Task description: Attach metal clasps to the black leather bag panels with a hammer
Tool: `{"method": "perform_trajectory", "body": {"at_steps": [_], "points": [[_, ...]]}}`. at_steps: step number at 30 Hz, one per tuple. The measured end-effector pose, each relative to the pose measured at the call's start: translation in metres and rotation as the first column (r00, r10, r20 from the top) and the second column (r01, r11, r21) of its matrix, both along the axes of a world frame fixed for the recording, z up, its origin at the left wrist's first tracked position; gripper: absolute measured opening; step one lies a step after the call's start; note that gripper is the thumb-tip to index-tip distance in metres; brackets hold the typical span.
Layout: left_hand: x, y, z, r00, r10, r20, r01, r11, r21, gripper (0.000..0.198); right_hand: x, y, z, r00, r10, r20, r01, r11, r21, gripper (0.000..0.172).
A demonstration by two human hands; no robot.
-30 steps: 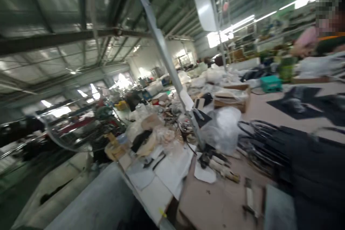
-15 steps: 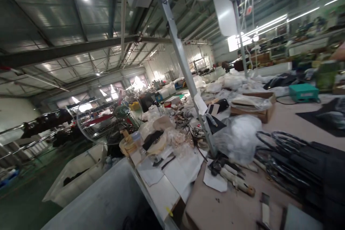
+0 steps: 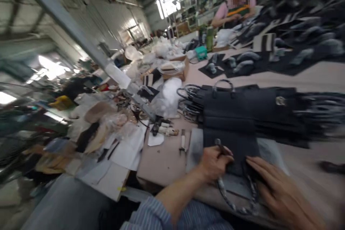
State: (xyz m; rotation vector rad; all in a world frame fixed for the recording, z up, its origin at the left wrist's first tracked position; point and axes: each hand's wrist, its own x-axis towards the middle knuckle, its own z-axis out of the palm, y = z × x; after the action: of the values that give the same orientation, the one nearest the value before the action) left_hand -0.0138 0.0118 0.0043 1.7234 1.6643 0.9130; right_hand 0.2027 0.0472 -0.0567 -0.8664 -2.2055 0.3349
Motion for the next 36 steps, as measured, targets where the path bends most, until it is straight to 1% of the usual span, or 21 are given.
{"method": "perform_trajectory", "body": {"at_steps": [2, 3, 4, 6, 7, 8, 9, 10, 12, 13, 14, 16, 17, 19, 22, 24, 25, 29, 31, 33, 36], "points": [[0.006, -0.002, -0.014, 0.993, -0.003, 0.117, 0.001, 1.000, 0.018, 0.018, 0.017, -0.008, -0.011, 0.993, -0.001, 0.122, 0.004, 1.000, -0.024, 0.046], [0.005, -0.003, -0.016, 0.989, -0.063, 0.133, 0.056, 0.997, 0.059, 0.016, 0.019, -0.009, -0.013, 0.986, -0.003, 0.164, 0.009, 0.999, -0.035, 0.048], [0.004, -0.005, -0.015, 0.978, -0.171, 0.119, 0.158, 0.981, 0.114, 0.015, 0.019, -0.010, -0.014, 0.981, -0.010, 0.192, 0.019, 0.999, -0.047, 0.048], [0.003, -0.010, -0.004, 0.917, -0.397, 0.045, 0.378, 0.897, 0.232, 0.013, 0.015, -0.009, -0.011, 0.980, -0.013, 0.200, 0.022, 0.999, -0.044, 0.047], [0.004, -0.012, 0.004, 0.903, -0.427, 0.050, 0.399, 0.875, 0.276, 0.012, 0.014, -0.009, -0.010, 0.981, -0.011, 0.196, 0.020, 0.999, -0.041, 0.046], [0.004, -0.012, 0.013, 0.918, -0.380, 0.118, 0.331, 0.894, 0.302, 0.012, 0.012, -0.009, -0.008, 0.982, -0.010, 0.190, 0.018, 0.999, -0.042, 0.046], [0.004, -0.012, 0.022, 0.936, -0.261, 0.237, 0.187, 0.937, 0.294, 0.015, 0.011, -0.009, -0.006, 0.983, -0.010, 0.185, 0.019, 0.999, -0.044, 0.046], [0.000, -0.010, 0.030, 0.924, -0.102, 0.368, 0.012, 0.971, 0.241, 0.020, 0.011, -0.009, -0.005, 0.983, -0.013, 0.181, 0.021, 0.999, -0.047, 0.046], [-0.019, -0.007, 0.041, 0.846, 0.185, 0.500, -0.239, 0.970, 0.045, 0.025, 0.011, -0.009, -0.004, 0.984, -0.020, 0.178, 0.030, 0.998, -0.050, 0.047], [-0.036, -0.006, 0.043, 0.839, 0.282, 0.465, -0.299, 0.954, -0.038, 0.025, 0.012, -0.010, -0.004, 0.984, -0.024, 0.177, 0.033, 0.998, -0.049, 0.048], [-0.055, -0.008, 0.043, 0.861, 0.361, 0.360, -0.352, 0.931, -0.091, 0.022, 0.012, -0.010, -0.005, 0.984, -0.026, 0.176, 0.035, 0.998, -0.049, 0.048], [-0.099, -0.016, 0.037, 0.894, 0.448, -0.017, -0.446, 0.885, -0.133, 0.015, 0.011, -0.011, -0.005, 0.985, -0.029, 0.171, 0.039, 0.998, -0.054, 0.048], [-0.119, -0.023, 0.032, 0.865, 0.450, -0.222, -0.483, 0.866, -0.131, 0.015, 0.011, -0.011, -0.005, 0.985, -0.029, 0.169, 0.039, 0.998, -0.058, 0.048], [-0.152, -0.042, 0.023, 0.747, 0.392, -0.537, -0.541, 0.828, -0.148, 0.017, 0.010, -0.011, -0.004, 0.985, -0.029, 0.168, 0.041, 0.997, -0.069, 0.048], [-0.171, -0.066, 0.015, 0.562, 0.274, -0.781, -0.595, 0.790, -0.151, 0.020, 0.010, -0.012, 0.000, 0.984, -0.024, 0.174, 0.037, 0.996, -0.075, 0.047], [-0.164, -0.072, 0.014, 0.502, 0.265, -0.824, -0.575, 0.813, -0.089, 0.023, 0.010, -0.012, 0.002, 0.985, -0.023, 0.173, 0.035, 0.997, -0.068, 0.047], [-0.157, -0.071, 0.013, 0.511, 0.283, -0.812, -0.548, 0.835, -0.054, 0.022, 0.010, -0.012, 0.002, 0.985, -0.023, 0.171, 0.034, 0.997, -0.065, 0.046], [-0.125, -0.041, 0.008, 0.679, 0.316, -0.663, -0.447, 0.894, -0.032, 0.017, 0.011, -0.011, 0.002, 0.984, -0.015, 0.179, 0.029, 0.997, -0.074, 0.048], [-0.117, -0.024, 0.004, 0.712, 0.316, -0.627, -0.463, 0.883, -0.080, 0.015, 0.012, -0.011, 0.001, 0.983, -0.009, 0.183, 0.021, 0.998, -0.067, 0.048], [-0.117, -0.013, 0.000, 0.712, 0.328, -0.621, -0.508, 0.851, -0.132, 0.016, 0.012, -0.011, 0.002, 0.983, -0.005, 0.185, 0.015, 0.999, -0.052, 0.047], [-0.127, -0.012, -0.002, 0.685, 0.355, -0.636, -0.556, 0.818, -0.143, 0.019, 0.012, -0.011, 0.001, 0.982, -0.006, 0.189, 0.015, 0.999, -0.047, 0.045]]}}
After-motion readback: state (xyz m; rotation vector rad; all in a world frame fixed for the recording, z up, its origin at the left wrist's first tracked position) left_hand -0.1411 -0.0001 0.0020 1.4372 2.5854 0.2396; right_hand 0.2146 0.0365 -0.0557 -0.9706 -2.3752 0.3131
